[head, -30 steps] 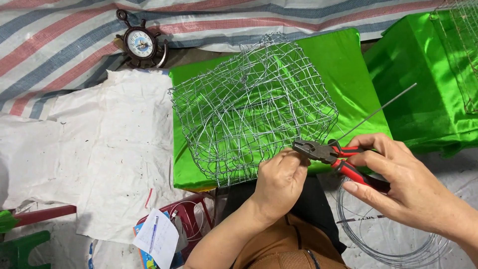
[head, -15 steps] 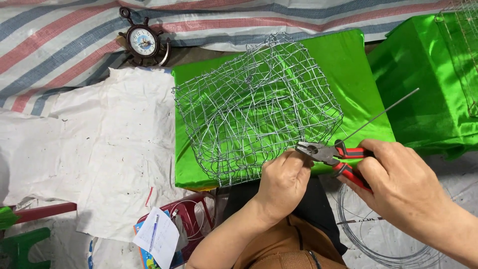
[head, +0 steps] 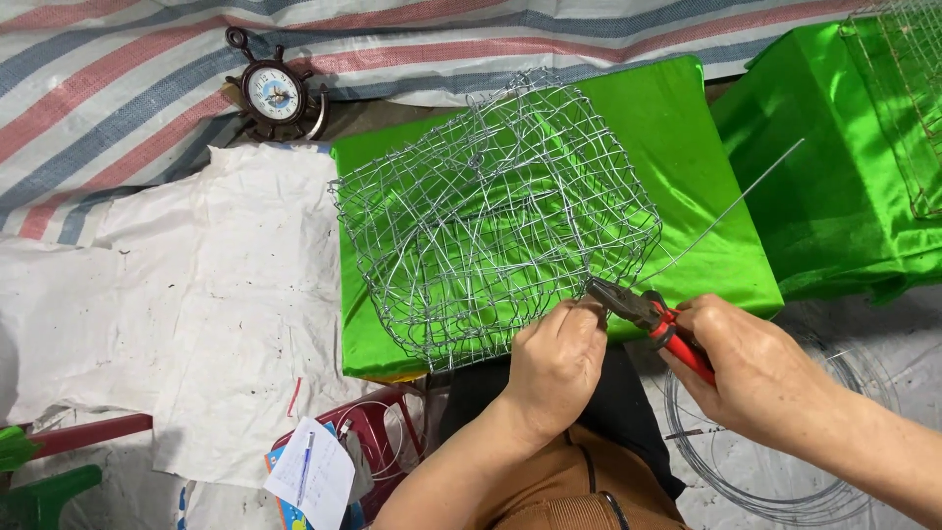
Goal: The person is manually shaping and adjusting a wire mesh cage using pliers and their hands.
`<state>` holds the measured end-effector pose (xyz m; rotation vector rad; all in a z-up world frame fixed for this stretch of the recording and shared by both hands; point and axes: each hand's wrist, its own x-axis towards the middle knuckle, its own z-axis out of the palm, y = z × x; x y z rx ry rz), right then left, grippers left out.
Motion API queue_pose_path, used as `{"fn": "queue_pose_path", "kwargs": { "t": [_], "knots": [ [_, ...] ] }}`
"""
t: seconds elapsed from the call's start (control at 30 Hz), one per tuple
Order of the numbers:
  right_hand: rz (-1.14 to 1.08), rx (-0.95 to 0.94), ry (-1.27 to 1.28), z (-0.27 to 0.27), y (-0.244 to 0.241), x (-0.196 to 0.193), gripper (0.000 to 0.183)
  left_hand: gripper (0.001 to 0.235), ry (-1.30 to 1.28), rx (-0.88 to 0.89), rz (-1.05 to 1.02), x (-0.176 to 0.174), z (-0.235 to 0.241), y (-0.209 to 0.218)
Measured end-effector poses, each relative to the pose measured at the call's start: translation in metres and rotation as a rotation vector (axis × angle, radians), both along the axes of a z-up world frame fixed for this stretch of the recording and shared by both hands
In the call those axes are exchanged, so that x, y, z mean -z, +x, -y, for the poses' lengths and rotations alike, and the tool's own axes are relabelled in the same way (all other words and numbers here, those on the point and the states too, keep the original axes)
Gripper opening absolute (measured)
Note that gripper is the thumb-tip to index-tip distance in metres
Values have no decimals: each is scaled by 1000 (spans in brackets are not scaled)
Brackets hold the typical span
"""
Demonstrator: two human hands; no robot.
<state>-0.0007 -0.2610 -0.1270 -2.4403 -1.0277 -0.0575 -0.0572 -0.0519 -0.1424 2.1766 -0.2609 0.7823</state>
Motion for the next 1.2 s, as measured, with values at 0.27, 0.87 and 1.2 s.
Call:
{"fn": "queue_pose_path", "kwargs": {
  "t": [0.27, 0.87, 1.2],
  "knots": [
    [-285, 93, -25, 13, -7, 22, 30, 17, 105, -54, 35, 5, 5, -6],
    [-753, 250, 398, 54, 12, 43, 22, 30, 6, -18, 5, -5, -11, -7],
    [-199, 632, 27, 73, 79, 178, 33, 31, -220, 80, -165, -10, -27, -18]
  ]
}}
